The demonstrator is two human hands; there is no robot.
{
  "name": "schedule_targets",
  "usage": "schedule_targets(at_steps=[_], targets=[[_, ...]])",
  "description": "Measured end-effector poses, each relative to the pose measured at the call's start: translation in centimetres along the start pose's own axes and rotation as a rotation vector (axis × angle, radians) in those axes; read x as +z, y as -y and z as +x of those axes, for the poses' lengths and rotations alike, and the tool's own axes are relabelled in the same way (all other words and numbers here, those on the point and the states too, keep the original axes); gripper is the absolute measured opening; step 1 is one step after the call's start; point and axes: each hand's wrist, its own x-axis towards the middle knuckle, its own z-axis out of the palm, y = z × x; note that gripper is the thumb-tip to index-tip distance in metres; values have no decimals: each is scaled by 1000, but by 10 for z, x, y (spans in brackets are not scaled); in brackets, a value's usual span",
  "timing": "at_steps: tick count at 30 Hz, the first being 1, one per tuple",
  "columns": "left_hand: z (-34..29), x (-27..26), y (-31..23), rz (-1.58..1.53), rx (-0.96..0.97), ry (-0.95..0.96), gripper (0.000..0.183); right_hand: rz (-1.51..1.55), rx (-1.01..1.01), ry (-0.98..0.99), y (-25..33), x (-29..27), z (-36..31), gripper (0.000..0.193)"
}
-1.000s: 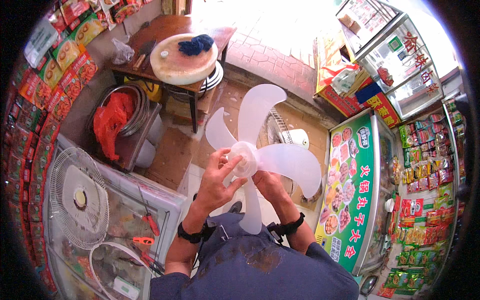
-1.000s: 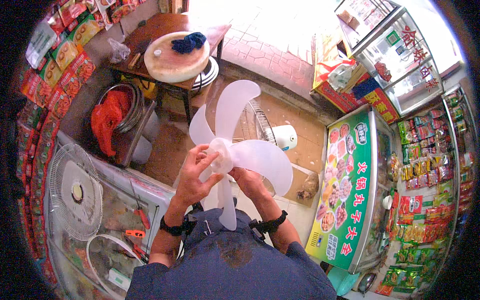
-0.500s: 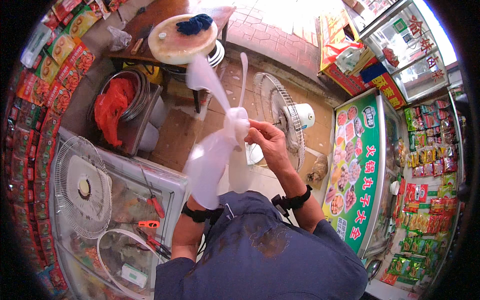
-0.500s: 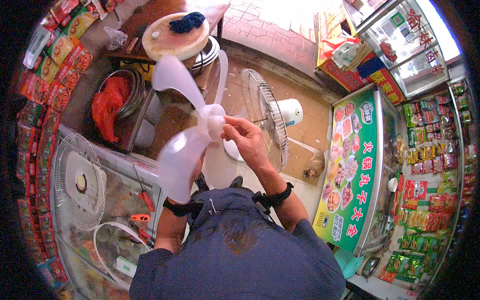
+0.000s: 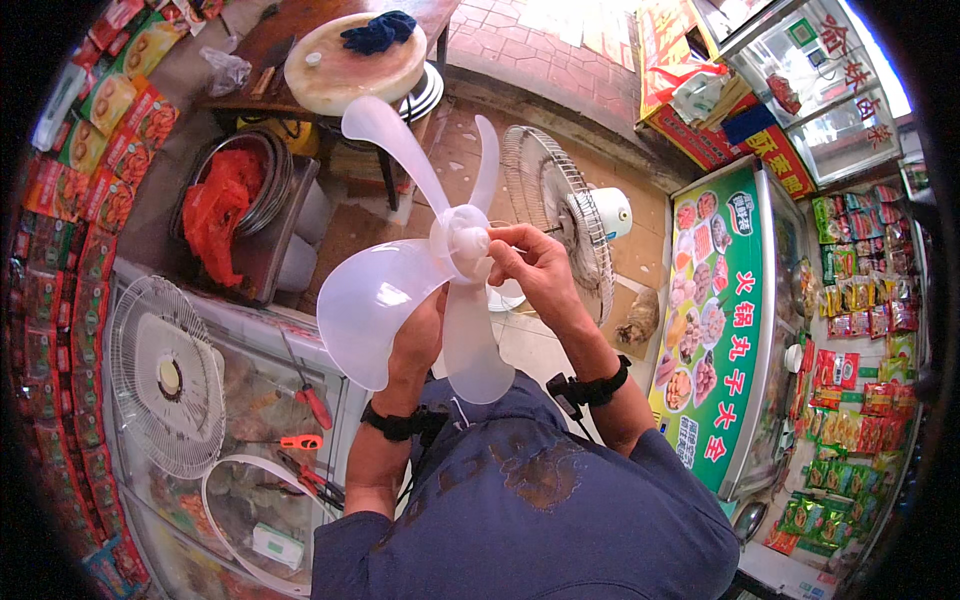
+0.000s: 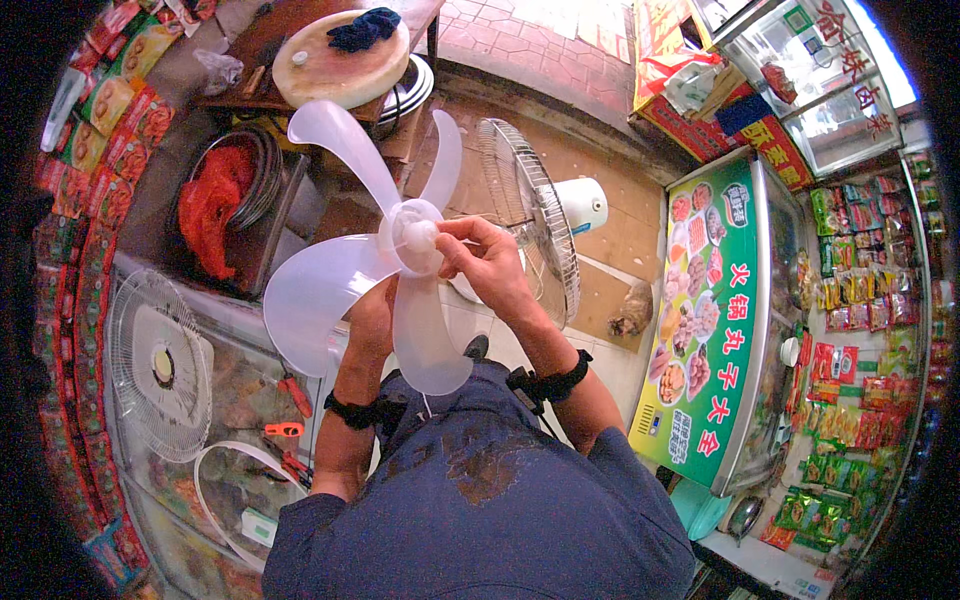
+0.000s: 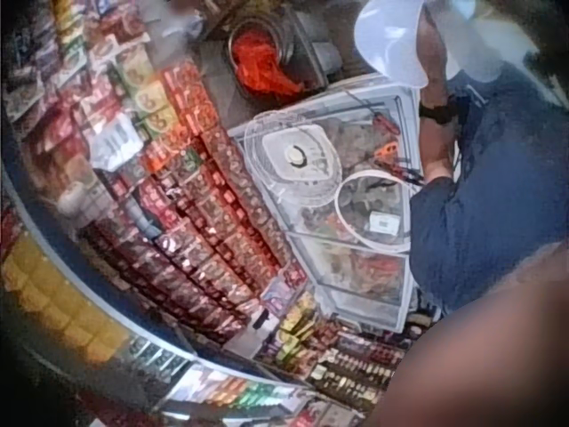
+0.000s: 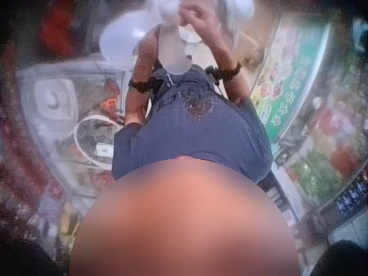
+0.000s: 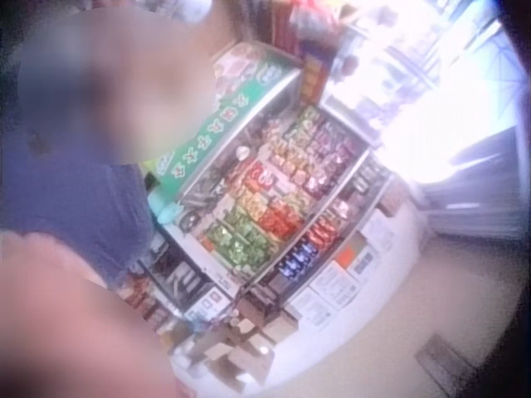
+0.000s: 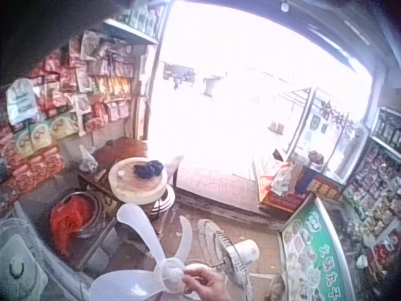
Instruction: The person wipes a fan cage with a blue cloth, then attaches the cage to a fan stand. They insert a fan blade into the motor hub, secure it with a nut, and reattach the cage to complete the assembly.
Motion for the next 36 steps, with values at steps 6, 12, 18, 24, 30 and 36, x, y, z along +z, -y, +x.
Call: schedule_targets(at_steps=[6, 12, 18, 24, 30, 36], targets=[[-2, -12, -8, 1252, 461, -12, 34, 14, 2, 33, 0, -8, 3, 23], [2, -11, -6, 96, -1, 7, 30, 20, 22, 61, -6, -11, 3, 26], [9, -15, 9, 315, 260, 62, 40, 10, 71, 32, -20, -10, 0, 26], [12, -31, 9, 163, 122, 154, 35, -6, 104, 32, -28, -10, -1, 25], [14, -34, 10, 14, 69, 189, 47, 27, 110, 30, -33, -7, -2, 27], [10, -31, 14, -53, 91, 110, 52, 1, 115, 50, -27, -5, -3, 30]])
